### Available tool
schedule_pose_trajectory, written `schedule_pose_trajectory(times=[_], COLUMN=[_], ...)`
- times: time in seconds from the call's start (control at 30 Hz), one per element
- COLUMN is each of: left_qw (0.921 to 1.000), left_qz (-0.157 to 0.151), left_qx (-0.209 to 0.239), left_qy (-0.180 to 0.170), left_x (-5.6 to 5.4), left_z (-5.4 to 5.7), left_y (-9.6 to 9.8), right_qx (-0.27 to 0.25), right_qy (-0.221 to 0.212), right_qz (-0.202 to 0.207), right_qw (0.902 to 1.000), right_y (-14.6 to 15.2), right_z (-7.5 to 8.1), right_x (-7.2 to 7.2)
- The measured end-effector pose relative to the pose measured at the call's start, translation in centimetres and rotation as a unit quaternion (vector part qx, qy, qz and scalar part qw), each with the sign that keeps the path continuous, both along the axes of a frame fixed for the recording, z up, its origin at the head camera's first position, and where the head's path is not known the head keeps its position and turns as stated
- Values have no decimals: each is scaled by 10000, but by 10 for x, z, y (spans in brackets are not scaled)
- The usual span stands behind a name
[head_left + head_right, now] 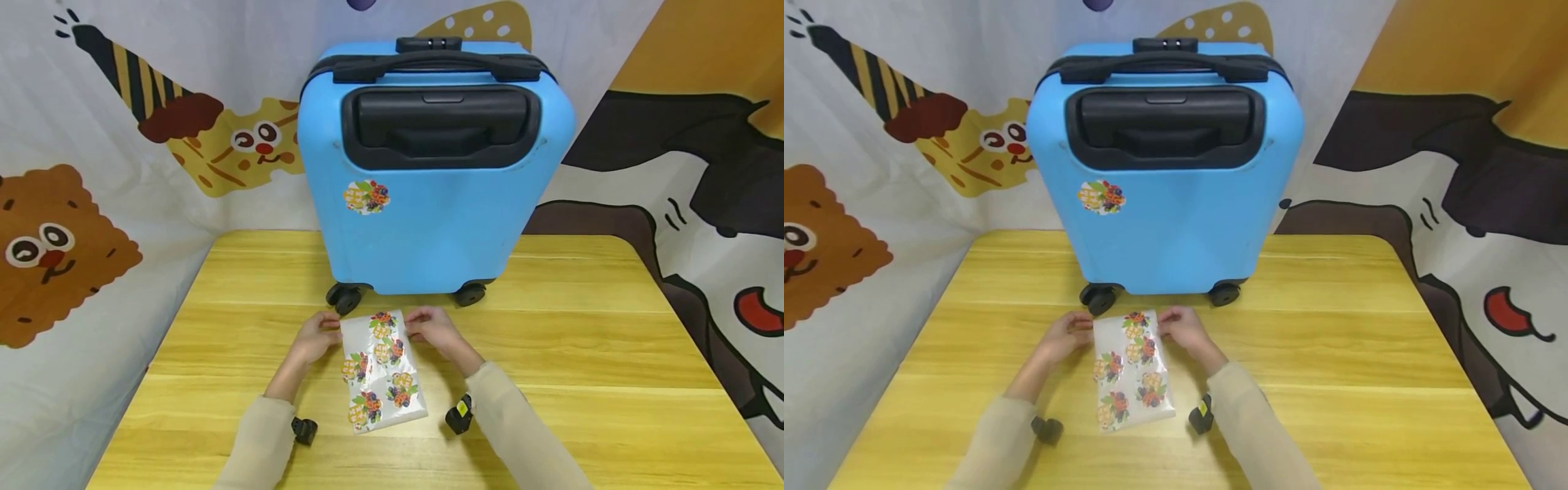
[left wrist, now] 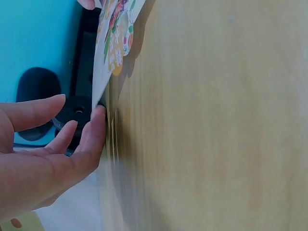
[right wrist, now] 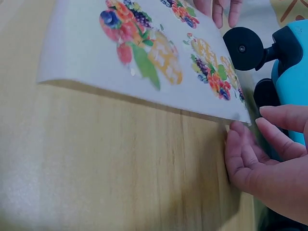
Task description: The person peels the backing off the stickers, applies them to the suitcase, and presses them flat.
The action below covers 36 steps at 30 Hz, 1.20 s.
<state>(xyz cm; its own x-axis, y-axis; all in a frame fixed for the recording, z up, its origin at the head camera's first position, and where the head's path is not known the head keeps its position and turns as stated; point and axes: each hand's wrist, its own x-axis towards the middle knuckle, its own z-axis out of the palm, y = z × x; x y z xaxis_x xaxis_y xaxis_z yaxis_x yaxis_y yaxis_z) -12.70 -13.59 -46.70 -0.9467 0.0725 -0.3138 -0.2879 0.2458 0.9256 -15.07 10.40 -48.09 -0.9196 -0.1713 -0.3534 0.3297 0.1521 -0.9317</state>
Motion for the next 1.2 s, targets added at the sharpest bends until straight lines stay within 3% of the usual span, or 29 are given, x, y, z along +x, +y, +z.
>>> schedule_pose_trajectory(times=[0.4, 0.63, 0.8, 0.97, 1.2], left_qw=[9993, 9979, 9963, 9927, 9873], left_qz=[280, 422, 403, 404, 472], left_qx=[-34, -227, -173, -340, -498], left_qy=[242, 442, 735, 1080, 1432], left_x=[1, 3, 4, 6, 9], left_z=[8, 28, 40, 47, 51], left_y=[5, 5, 6, 7, 8], right_qx=[26, -202, -269, -76, 38], right_qy=[103, 848, 1129, 1295, 1497], right_qz=[20, 214, 263, 379, 325], right_qw=[9999, 9960, 9929, 9908, 9882], right_y=[3, 6, 10, 10, 12], right_z=[2, 23, 38, 54, 56], right_x=[2, 3, 4, 9, 11])
